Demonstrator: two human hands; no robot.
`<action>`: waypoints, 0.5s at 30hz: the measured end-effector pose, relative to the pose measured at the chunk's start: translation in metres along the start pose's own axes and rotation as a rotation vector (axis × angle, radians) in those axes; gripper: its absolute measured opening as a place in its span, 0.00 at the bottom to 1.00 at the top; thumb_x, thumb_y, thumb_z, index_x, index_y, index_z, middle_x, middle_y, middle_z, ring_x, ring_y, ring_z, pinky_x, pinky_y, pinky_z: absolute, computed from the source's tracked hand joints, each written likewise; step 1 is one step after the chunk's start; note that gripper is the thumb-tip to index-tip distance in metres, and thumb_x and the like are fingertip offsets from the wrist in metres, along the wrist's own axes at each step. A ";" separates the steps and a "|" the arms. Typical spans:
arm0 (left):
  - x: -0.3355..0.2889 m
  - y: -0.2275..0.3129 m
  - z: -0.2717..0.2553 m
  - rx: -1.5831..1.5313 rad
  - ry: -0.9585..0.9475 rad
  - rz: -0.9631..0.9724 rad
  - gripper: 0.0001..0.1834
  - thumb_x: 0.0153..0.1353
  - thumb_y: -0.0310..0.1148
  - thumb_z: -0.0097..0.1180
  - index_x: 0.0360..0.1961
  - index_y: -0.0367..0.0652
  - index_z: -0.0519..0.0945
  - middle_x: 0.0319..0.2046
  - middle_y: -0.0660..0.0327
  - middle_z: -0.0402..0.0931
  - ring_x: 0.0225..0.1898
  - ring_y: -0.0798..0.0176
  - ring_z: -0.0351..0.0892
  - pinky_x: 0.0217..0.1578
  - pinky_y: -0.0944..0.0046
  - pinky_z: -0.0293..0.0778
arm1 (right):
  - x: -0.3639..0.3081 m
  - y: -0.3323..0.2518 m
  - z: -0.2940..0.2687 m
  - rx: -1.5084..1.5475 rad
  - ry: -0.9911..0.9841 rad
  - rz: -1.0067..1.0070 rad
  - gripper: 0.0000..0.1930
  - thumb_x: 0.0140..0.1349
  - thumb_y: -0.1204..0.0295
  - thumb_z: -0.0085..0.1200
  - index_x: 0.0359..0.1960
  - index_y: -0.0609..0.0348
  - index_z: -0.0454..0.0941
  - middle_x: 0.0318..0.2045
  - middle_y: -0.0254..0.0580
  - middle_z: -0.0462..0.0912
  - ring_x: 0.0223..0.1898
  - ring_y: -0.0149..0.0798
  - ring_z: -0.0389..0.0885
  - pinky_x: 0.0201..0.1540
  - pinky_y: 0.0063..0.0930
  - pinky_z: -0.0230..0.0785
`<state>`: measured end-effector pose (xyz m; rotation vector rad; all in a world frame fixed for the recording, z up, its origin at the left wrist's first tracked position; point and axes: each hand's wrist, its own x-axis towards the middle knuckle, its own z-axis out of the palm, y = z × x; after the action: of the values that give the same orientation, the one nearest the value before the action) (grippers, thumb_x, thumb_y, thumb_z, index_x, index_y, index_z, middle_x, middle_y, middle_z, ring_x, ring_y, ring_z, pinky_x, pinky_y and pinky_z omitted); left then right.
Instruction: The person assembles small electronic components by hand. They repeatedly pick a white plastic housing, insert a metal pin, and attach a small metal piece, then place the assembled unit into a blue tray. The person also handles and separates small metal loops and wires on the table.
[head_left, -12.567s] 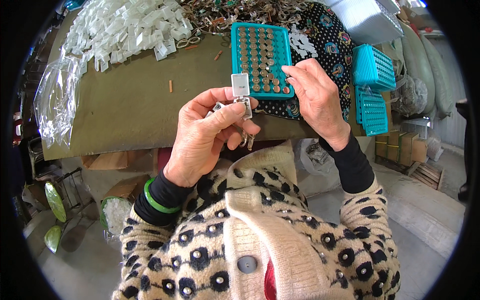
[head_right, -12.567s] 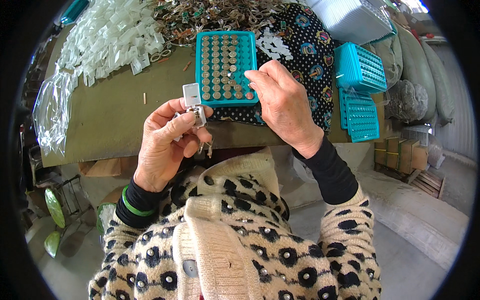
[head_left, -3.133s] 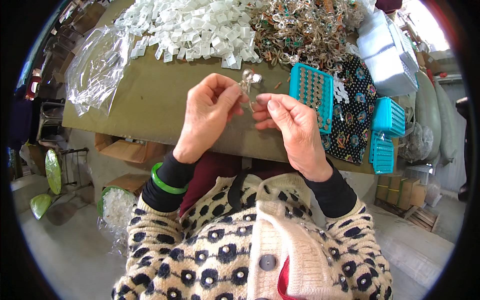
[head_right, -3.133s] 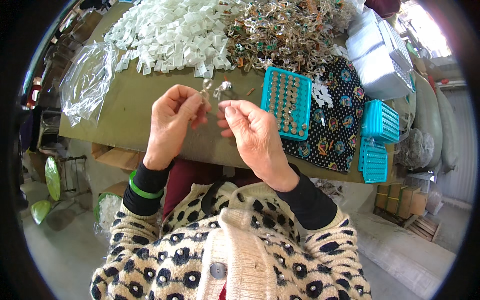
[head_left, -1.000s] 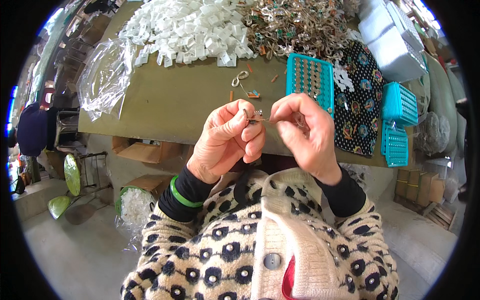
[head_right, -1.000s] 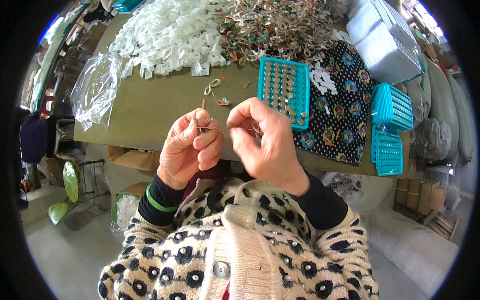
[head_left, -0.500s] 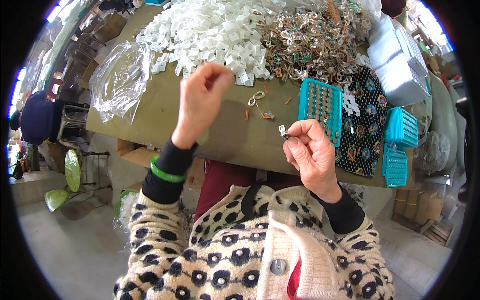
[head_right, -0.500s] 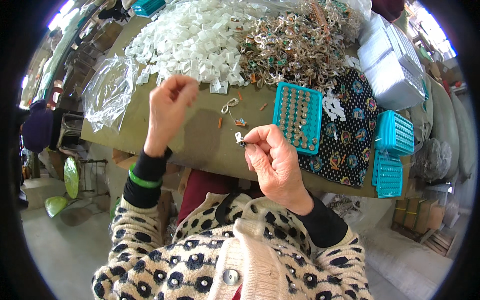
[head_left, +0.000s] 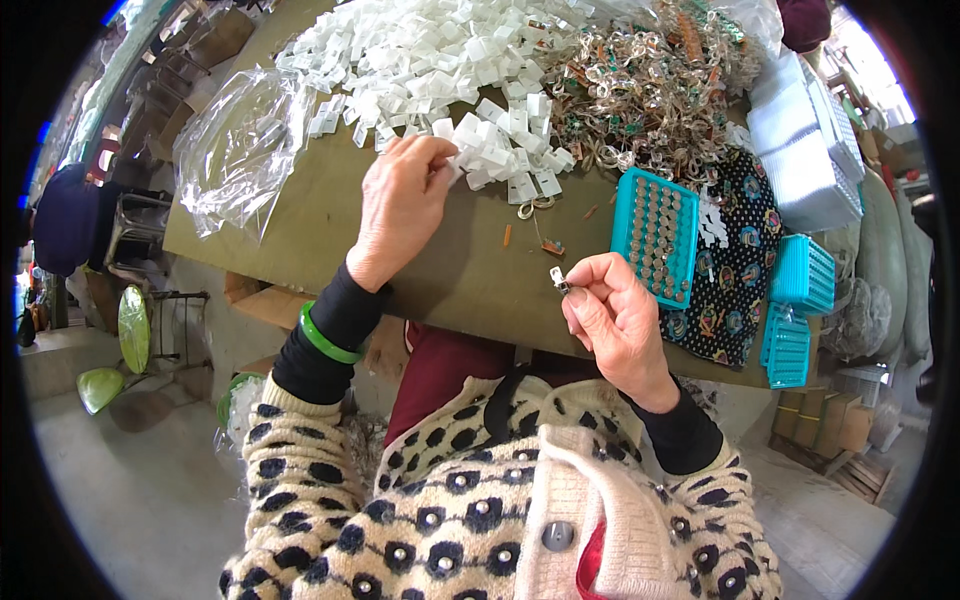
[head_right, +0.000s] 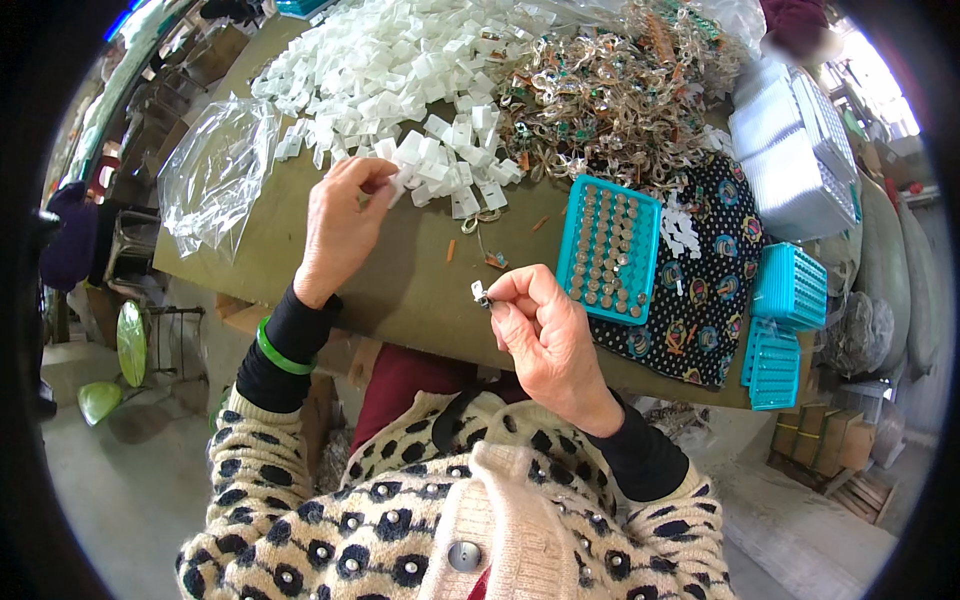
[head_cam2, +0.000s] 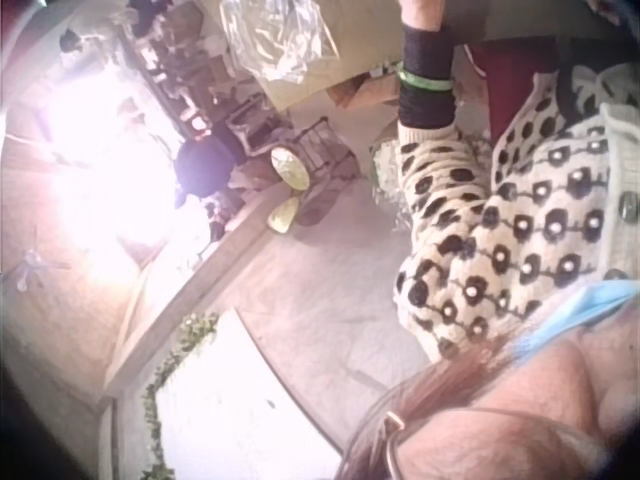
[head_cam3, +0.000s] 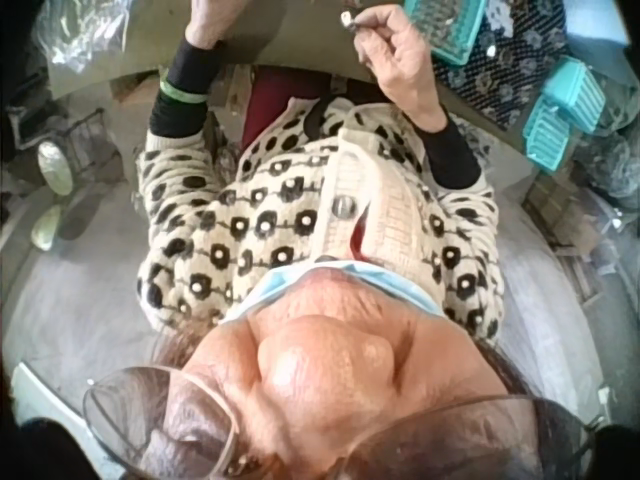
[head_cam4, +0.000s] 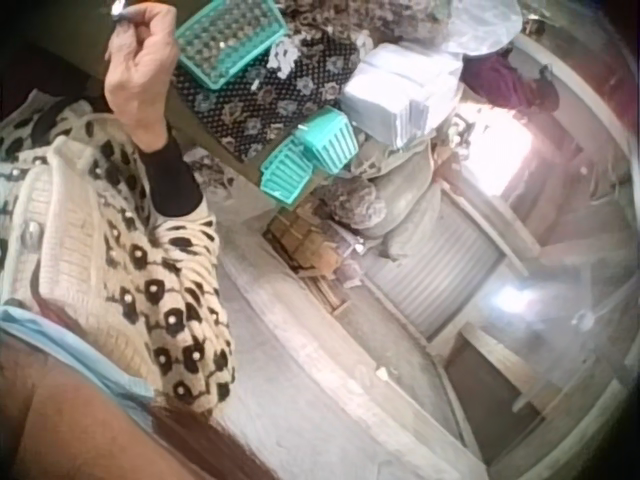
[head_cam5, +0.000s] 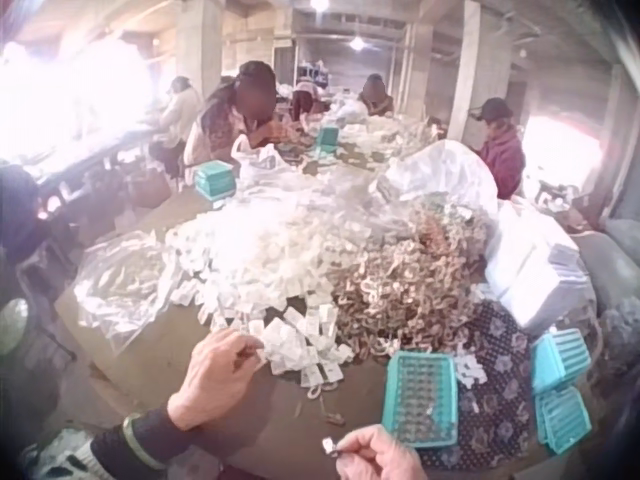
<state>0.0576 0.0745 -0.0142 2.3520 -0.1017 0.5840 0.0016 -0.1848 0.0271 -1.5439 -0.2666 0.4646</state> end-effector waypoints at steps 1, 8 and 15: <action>0.000 0.000 -0.004 -0.056 0.007 -0.061 0.10 0.55 0.21 0.60 0.40 0.38 0.81 0.30 0.60 0.80 0.28 0.65 0.76 0.32 0.67 0.71 | 0.001 0.000 0.000 -0.011 0.003 -0.002 0.02 0.70 0.78 0.48 0.41 0.62 0.69 0.22 0.29 0.71 0.24 0.21 0.67 0.28 0.16 0.62; -0.005 0.017 -0.015 -0.748 0.063 -0.432 0.07 0.62 0.20 0.56 0.41 0.33 0.82 0.32 0.65 0.79 0.34 0.74 0.79 0.36 0.73 0.74 | 0.012 -0.008 0.005 -0.301 0.062 -0.366 0.03 0.68 0.79 0.49 0.42 0.61 0.70 0.30 0.37 0.77 0.29 0.28 0.74 0.32 0.20 0.67; -0.013 0.027 -0.003 0.149 0.250 0.298 0.09 0.54 0.16 0.57 0.37 0.36 0.82 0.29 0.59 0.73 0.28 0.63 0.76 0.30 0.64 0.72 | 0.039 -0.013 0.011 -0.691 0.157 -0.862 0.11 0.55 0.87 0.55 0.38 0.61 0.72 0.35 0.47 0.78 0.33 0.49 0.76 0.36 0.38 0.68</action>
<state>0.0386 0.0552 -0.0017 2.4017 -0.3067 1.0582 0.0328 -0.1571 0.0353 -1.9187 -0.9885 -0.4812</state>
